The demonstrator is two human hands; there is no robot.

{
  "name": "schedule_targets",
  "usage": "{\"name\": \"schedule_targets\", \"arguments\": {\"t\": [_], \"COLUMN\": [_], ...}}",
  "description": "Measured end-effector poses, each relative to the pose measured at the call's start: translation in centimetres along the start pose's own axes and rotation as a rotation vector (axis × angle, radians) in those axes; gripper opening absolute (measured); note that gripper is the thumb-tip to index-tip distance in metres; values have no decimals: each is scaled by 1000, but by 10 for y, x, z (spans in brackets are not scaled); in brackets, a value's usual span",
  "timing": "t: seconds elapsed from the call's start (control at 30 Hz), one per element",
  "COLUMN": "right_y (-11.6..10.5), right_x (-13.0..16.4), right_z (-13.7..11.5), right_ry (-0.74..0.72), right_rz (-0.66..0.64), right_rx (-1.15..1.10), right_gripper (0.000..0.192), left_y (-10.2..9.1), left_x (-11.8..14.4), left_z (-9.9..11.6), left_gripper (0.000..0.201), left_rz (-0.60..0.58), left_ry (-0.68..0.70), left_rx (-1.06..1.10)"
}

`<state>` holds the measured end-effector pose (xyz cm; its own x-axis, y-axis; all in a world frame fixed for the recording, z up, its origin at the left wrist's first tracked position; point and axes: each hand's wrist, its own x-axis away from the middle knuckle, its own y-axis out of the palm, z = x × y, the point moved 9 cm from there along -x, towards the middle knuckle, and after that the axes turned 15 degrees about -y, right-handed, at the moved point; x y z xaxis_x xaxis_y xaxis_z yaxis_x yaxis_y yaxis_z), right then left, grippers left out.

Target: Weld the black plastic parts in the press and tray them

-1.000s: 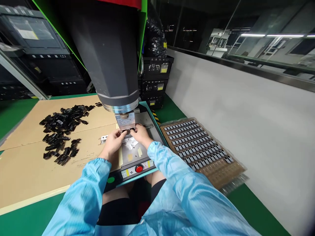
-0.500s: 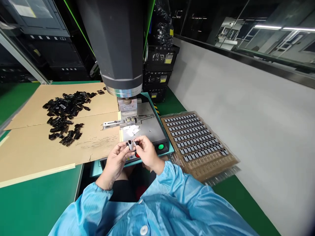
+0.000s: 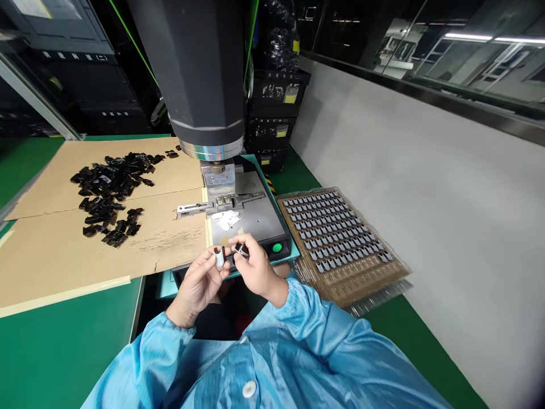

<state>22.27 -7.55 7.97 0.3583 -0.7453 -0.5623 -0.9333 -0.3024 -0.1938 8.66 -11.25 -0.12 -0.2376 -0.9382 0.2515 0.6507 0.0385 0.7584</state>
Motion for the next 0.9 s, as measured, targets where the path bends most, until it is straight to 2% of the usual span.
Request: {"name": "schedule_targets", "arguments": {"t": [0.1,0.27,0.4,0.6,0.7,0.9], "right_y": [0,1,-1,3,3,-1], "right_x": [-1,2,-1,-1,0,-2], "right_z": [-2,12,10,14,17,15], "right_ry": [15,73,65,150,148,125], "right_rz": [14,50,45,20,22,39], "right_rx": [-33,-75,-18,-34,4,43], "right_gripper": [20,16,9,8,6,5], "left_y": [-3,-2,0,-3,-1,-4], "left_x": [1,1,1,10,17,20], "left_z": [-1,-1,0,18,25,30], "left_gripper": [27,28,32,34,37,41], "left_rz": [7,-7,-2,207,269,298], "left_ry": [-34,-51,-39,237,348,417], "left_rx": [35,68,-3,-407,-595,-684]}}
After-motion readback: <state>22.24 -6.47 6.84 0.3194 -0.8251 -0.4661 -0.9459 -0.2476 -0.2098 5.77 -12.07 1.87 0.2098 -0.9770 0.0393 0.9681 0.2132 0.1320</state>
